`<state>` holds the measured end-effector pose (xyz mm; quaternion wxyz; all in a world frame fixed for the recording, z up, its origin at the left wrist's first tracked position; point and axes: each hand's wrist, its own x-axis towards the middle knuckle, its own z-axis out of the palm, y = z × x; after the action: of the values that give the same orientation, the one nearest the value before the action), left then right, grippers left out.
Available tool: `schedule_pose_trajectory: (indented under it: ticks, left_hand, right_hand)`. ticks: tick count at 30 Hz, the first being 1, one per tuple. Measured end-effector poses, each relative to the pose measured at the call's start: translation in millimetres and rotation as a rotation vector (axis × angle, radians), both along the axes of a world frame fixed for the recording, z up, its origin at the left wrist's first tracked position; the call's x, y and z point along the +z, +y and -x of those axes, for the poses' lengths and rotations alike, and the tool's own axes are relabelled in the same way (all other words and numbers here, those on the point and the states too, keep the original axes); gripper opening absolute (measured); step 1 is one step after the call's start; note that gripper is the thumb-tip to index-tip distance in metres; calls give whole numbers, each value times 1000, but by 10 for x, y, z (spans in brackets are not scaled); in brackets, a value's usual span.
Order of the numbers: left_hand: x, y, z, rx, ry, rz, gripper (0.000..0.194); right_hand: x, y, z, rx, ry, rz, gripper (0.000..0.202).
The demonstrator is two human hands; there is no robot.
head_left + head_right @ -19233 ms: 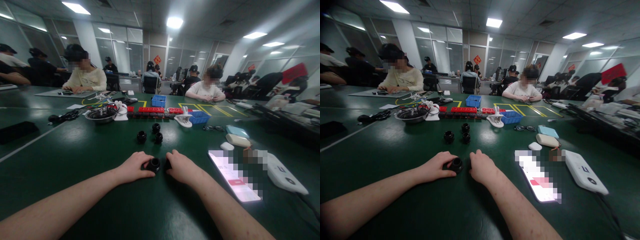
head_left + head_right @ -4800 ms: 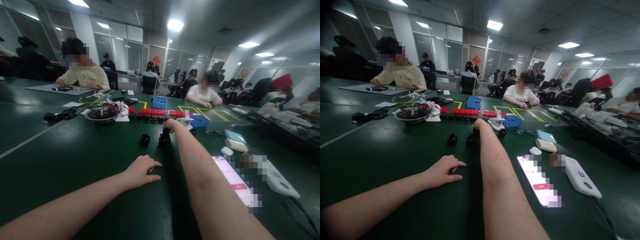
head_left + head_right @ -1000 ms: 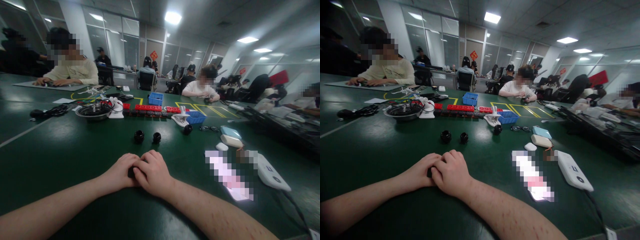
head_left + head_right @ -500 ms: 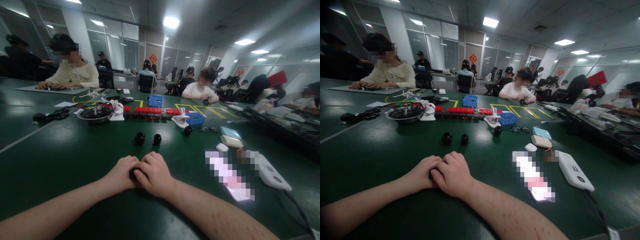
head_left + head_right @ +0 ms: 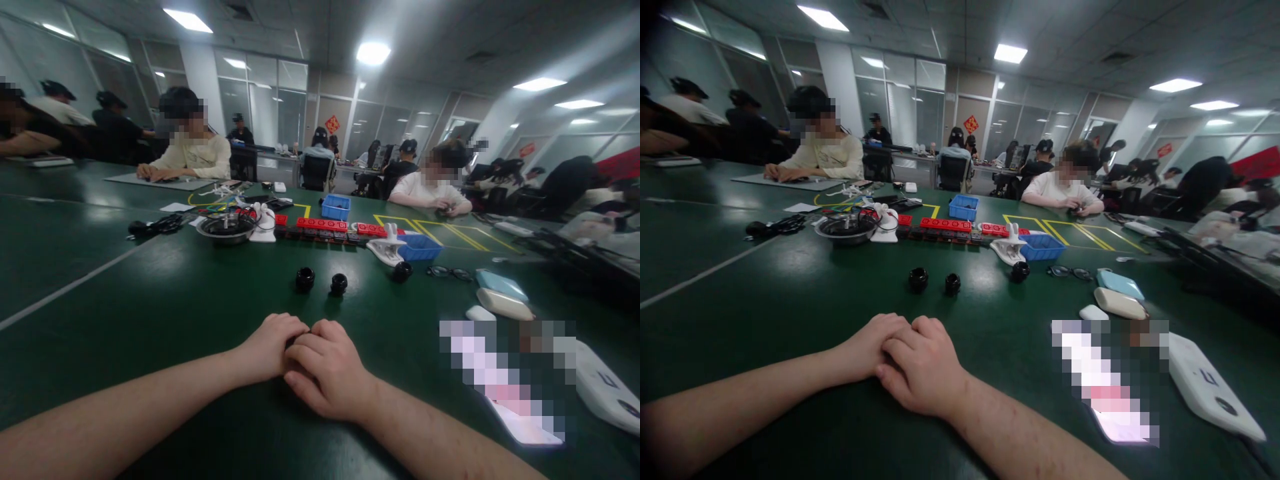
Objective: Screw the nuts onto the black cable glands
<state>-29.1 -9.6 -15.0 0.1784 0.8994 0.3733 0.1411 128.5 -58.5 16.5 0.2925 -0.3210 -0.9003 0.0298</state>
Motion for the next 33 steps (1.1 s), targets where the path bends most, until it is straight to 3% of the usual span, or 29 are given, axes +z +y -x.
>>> schedule_pose_trajectory:
  ticks: [7, 16, 25, 29, 33]
  left_hand:
    - [51, -32, -10, 20, -3, 19, 8]
    - [119, -29, -10, 43, -16, 64, 29]
    - [98, -21, 12, 37, -29, 95, 46]
    - [126, -33, 9, 37, 0, 110, 46]
    - [132, -38, 5, 24, -12, 103, 48]
  right_hand:
    - [9, -63, 16, 24, -57, -105, 31]
    - [11, 60, -97, -117, -34, -163, 37]
    - [-32, 251, -223, -248, -73, -41, 43]
    - [-45, 286, -231, -191, -86, 66, 39]
    - [-34, 231, -208, -219, 1, 67, 38]
